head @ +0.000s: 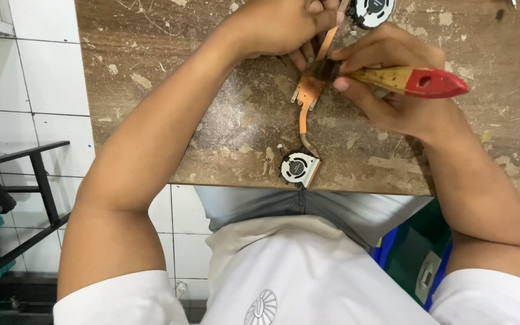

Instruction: Unscrewing and disassembling small laptop fan components on a workbench.

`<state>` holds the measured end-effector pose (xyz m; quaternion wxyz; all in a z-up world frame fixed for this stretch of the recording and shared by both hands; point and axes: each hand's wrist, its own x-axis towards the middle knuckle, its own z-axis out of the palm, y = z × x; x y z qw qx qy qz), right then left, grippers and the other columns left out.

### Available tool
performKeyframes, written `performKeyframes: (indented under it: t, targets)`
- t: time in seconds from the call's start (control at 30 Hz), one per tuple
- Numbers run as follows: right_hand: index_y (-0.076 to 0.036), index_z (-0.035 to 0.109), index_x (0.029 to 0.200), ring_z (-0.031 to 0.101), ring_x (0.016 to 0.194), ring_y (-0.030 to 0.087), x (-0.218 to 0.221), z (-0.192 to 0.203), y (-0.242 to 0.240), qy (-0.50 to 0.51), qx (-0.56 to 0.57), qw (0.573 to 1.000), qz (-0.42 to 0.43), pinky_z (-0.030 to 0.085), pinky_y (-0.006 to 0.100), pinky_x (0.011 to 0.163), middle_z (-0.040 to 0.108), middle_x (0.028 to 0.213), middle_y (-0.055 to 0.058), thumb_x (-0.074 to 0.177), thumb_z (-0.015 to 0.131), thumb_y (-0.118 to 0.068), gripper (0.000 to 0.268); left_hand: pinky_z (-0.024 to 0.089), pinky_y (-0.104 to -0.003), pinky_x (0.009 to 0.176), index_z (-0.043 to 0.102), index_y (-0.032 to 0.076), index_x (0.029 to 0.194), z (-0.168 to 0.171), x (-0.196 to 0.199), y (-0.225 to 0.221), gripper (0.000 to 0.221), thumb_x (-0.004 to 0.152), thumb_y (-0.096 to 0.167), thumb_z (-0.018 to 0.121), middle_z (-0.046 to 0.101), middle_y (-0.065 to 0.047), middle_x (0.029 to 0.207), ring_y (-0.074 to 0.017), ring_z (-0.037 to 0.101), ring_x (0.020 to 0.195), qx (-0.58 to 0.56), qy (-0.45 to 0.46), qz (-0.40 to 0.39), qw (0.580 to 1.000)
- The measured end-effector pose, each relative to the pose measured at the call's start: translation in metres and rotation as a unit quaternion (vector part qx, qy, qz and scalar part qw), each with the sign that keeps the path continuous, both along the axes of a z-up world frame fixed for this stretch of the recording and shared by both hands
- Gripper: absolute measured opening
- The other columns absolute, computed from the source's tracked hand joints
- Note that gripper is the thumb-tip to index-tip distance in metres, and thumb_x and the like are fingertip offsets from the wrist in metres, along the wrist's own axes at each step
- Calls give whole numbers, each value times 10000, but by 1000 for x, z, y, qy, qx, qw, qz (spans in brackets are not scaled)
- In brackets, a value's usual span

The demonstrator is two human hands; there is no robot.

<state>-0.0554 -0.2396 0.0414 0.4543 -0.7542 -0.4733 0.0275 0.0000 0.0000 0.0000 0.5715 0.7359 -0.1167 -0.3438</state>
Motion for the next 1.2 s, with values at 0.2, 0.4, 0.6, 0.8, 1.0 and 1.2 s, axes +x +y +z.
performKeyframes:
  t: [0.2,0.4,0.6,0.8,1.0,1.2]
  targets:
    - [106,628,1067,591,868,317,6,-7,-11,-9,-55,998,-23,480,383,727,601,1038,236,1117,798,148,183,726,-202,587,588,219,998,18,-6,2,229,1159,377,551,680,69,861,-68,787,674,82,-32,15,996]
    - [132,648,1197,711,1179,401,4,-7,8,-20,25,999,15,612,438,1028,647,1227,307,1088,831,127,213,786,-261,631,619,187,1052,24,-7,5,196,1155,319,517,811,5,903,-135,870,715,40,-31,-2,999]
    - [79,575,1009,541,778,280,8,-17,-19,8,-30,999,-45,448,373,669,580,949,209,1104,779,193,253,721,-241,600,568,231,1045,28,-9,5,200,1167,380,516,643,48,780,-119,804,626,91,-37,7,995]
    - [116,621,1086,596,795,279,8,-13,-13,1,-50,998,-24,492,337,644,618,1049,246,1120,779,156,166,739,-238,651,608,212,1081,31,-8,4,198,1159,381,539,705,46,882,-105,824,728,102,-29,0,994]
    - [72,608,1078,594,833,280,8,-13,-13,20,-19,1000,-7,496,353,704,622,1046,226,1113,804,88,200,723,-232,631,556,214,1033,30,-10,4,209,1161,375,519,742,43,919,-131,867,721,91,-47,1,995]
    - [74,597,1024,504,728,260,6,-13,-14,-24,-28,998,-54,405,368,616,563,923,184,1146,835,116,272,711,-249,601,521,197,1007,31,-9,6,245,1174,376,530,677,15,965,-141,809,696,103,-58,-7,993]
